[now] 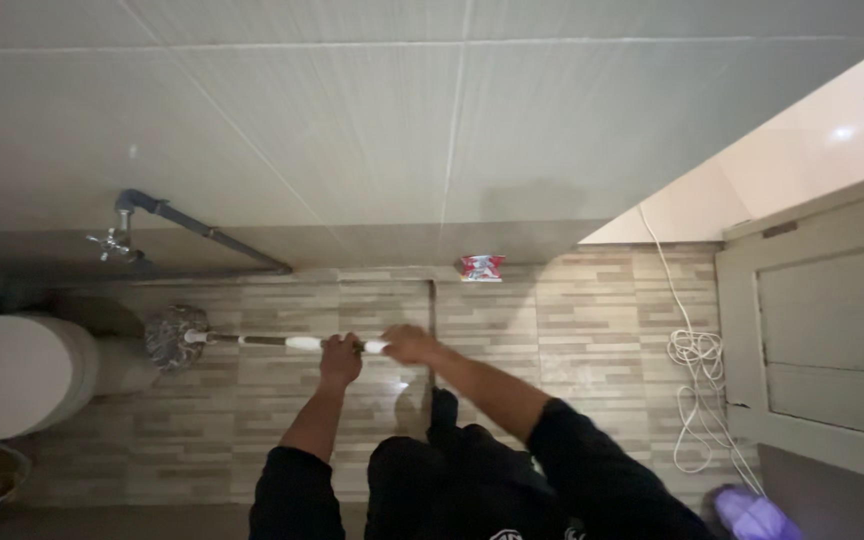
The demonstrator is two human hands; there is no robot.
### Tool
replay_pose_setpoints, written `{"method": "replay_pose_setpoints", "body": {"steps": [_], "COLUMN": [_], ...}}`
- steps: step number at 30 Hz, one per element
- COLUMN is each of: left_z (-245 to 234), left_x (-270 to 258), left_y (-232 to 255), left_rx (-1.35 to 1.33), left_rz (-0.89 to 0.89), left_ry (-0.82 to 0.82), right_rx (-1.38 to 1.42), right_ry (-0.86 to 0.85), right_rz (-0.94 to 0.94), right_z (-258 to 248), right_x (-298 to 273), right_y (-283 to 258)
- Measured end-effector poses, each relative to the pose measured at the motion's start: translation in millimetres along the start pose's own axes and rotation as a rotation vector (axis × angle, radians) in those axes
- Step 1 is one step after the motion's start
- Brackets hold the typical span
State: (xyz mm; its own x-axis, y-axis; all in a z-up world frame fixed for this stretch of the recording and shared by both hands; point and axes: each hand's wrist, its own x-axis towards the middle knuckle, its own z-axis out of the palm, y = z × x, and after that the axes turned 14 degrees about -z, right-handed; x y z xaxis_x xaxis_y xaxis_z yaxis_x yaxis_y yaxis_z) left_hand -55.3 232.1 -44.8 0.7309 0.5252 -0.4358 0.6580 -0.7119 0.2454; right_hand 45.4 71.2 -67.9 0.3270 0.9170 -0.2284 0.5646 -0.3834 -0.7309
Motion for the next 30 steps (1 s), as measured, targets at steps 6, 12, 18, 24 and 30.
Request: {"method": "replay_pose_setpoints", "body": {"steps": [6,12,18,24,30], "left_z": [35.1,85.9,70.6,59.2,47.1], "left_x": [7.6,-40.9,-107.3,-119.2,-105.2], "left_y": [86.9,229.1,347.2,327.4,303.5], "left_rx": [-0.153,-0.214,-0.062,-0.136,-0.205], "left_rz": [0.374,0.711,0.796,0.772,0.799], "left_ry": [-0.206,-0.287,-0.512,-0.522,-0.405], "right_rx": [-0.005,0.095,0.009,0.054,-0.101], "right_ry": [-0.150,-0.200,-0.095,-0.054,-0.016], "right_rz": [0.185,0.557,0.932,0.903,0.655], "right_z": [-95.5,-233.2,-322.8,-316.4,-313.1], "right_x": [-124.8,-307.5,-409.1,-399.4,-376.1], "right_y": [85.0,71.9,-17.9,-37.0,-26.2]}}
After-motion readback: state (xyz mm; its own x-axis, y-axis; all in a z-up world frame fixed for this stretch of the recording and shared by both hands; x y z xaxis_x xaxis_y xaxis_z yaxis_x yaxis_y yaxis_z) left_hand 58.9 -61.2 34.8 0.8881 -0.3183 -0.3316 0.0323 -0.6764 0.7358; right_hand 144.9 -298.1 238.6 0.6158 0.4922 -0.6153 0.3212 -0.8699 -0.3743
